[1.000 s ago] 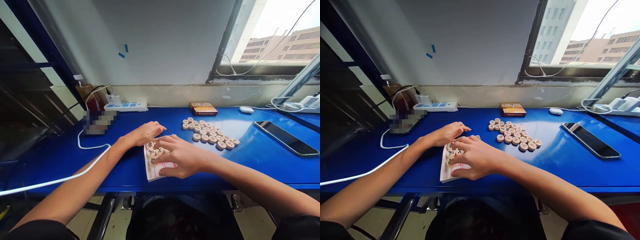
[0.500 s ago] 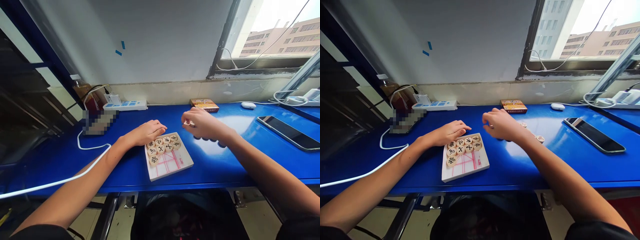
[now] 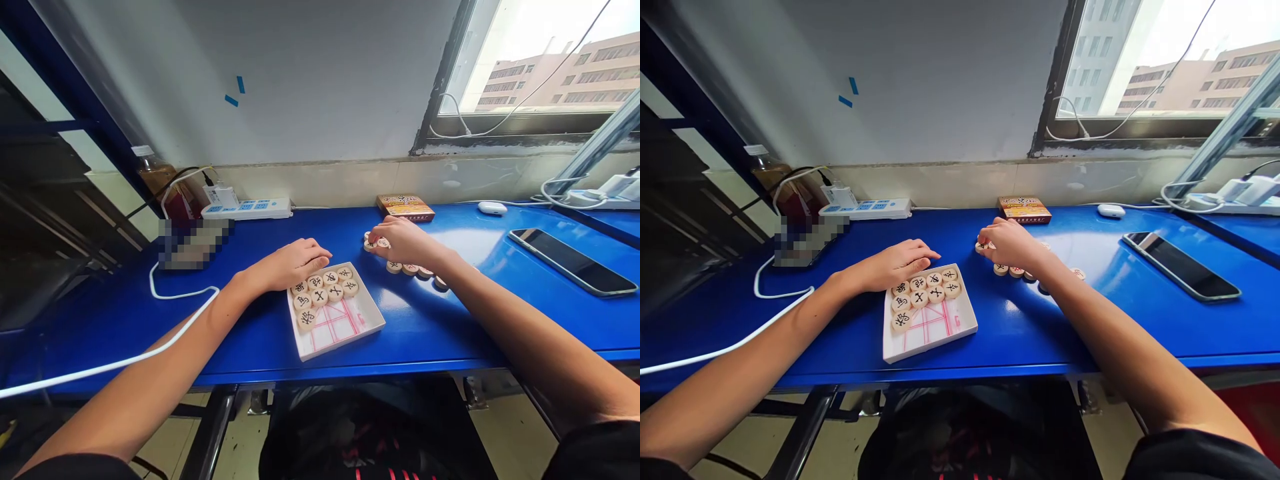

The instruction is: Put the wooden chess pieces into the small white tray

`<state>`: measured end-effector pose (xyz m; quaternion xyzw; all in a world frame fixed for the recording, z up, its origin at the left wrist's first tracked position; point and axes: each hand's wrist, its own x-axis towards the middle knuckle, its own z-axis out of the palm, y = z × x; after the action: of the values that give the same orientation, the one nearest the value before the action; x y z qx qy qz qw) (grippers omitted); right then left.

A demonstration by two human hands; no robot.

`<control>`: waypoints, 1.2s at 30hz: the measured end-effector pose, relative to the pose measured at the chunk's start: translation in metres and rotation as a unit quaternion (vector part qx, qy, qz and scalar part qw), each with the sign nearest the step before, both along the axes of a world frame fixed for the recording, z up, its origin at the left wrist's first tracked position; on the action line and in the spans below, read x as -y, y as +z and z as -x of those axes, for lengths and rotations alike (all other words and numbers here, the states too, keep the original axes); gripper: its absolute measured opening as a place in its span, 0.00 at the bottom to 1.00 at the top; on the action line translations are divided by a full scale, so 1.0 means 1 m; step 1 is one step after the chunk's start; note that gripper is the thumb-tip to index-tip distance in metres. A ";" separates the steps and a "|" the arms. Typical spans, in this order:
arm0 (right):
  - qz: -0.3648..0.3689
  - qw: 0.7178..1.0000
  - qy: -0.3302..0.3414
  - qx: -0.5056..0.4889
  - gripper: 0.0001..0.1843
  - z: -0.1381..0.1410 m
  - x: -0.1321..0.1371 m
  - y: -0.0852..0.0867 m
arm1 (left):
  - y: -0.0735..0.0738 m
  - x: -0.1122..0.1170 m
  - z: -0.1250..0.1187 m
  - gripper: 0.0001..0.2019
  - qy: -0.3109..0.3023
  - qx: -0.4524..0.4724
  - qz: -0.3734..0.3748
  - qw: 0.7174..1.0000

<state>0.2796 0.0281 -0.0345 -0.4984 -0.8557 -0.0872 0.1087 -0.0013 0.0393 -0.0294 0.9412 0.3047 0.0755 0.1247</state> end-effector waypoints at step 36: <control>0.016 1.000 0.004 -0.019 0.12 0.001 -0.007 -0.006 | 0.006 0.006 -0.004 0.24 0.002 -0.017 -0.005 1.000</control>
<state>0.2791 0.0351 -0.0400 -0.4979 -0.8569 -0.0634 0.1174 0.0023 0.0337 -0.0233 0.9424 0.3081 0.0609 0.1151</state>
